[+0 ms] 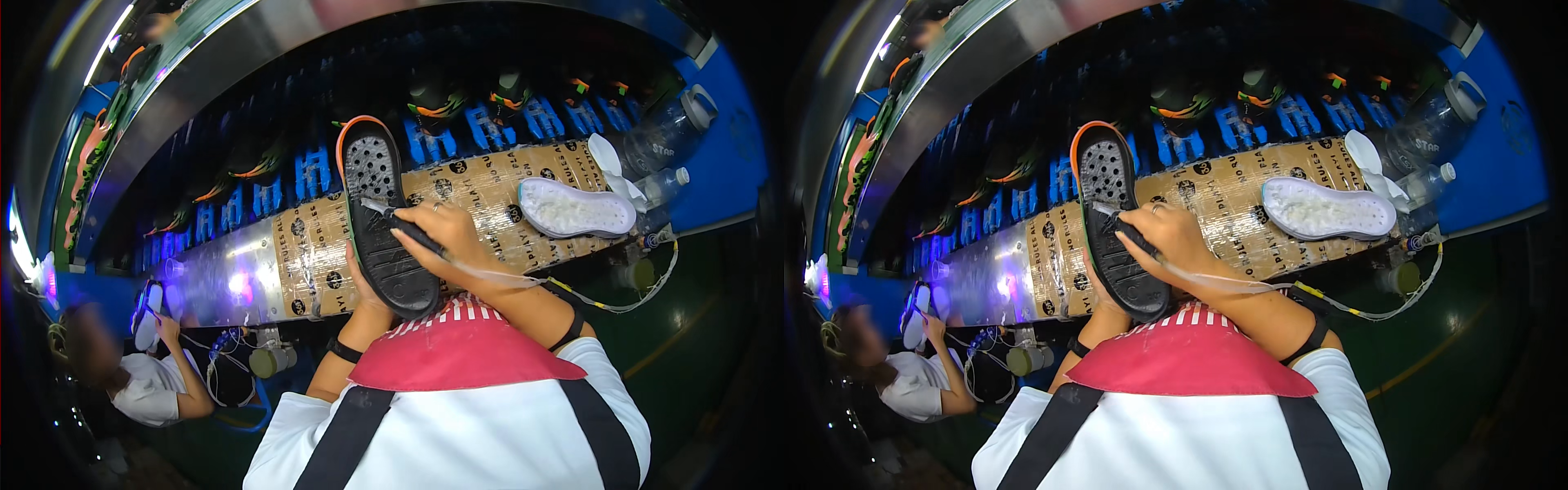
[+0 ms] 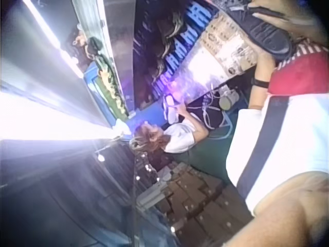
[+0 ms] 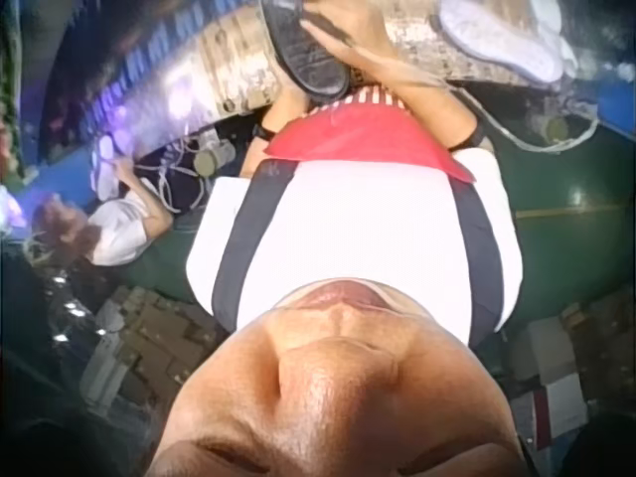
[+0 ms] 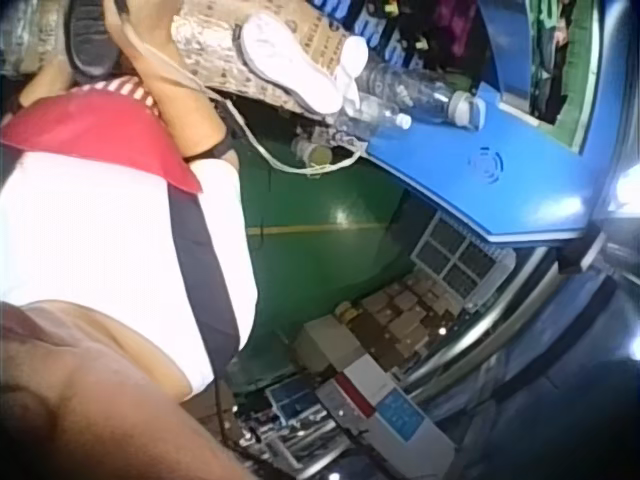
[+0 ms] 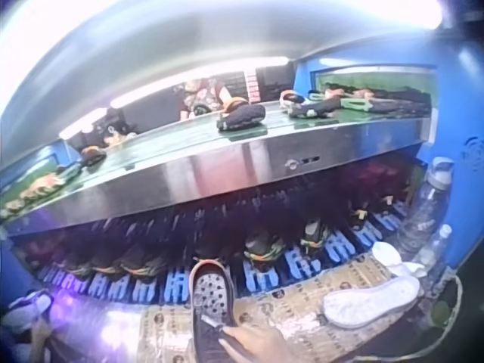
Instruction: Applying adhesive to the outsoles of shoes using a brush on a manufacturing line.
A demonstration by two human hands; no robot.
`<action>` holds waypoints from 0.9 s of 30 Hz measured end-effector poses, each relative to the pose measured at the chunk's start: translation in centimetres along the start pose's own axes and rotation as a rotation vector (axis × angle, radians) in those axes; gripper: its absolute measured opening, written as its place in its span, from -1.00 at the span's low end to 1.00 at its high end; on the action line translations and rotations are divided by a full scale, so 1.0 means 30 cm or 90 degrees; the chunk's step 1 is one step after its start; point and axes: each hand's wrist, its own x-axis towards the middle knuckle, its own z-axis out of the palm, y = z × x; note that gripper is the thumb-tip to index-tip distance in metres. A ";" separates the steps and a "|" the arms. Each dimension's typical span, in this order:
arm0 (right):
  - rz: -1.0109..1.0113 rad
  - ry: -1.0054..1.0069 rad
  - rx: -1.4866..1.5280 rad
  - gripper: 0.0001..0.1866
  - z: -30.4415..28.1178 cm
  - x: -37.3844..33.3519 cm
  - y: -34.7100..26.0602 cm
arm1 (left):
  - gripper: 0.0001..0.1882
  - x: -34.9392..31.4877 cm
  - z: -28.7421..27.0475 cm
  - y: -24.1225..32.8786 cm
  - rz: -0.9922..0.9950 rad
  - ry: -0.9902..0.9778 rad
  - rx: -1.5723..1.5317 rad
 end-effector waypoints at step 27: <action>0.031 -0.072 0.114 -0.75 -0.016 -0.035 -0.076 | -0.05 0.077 0.083 0.084 0.072 -0.079 0.052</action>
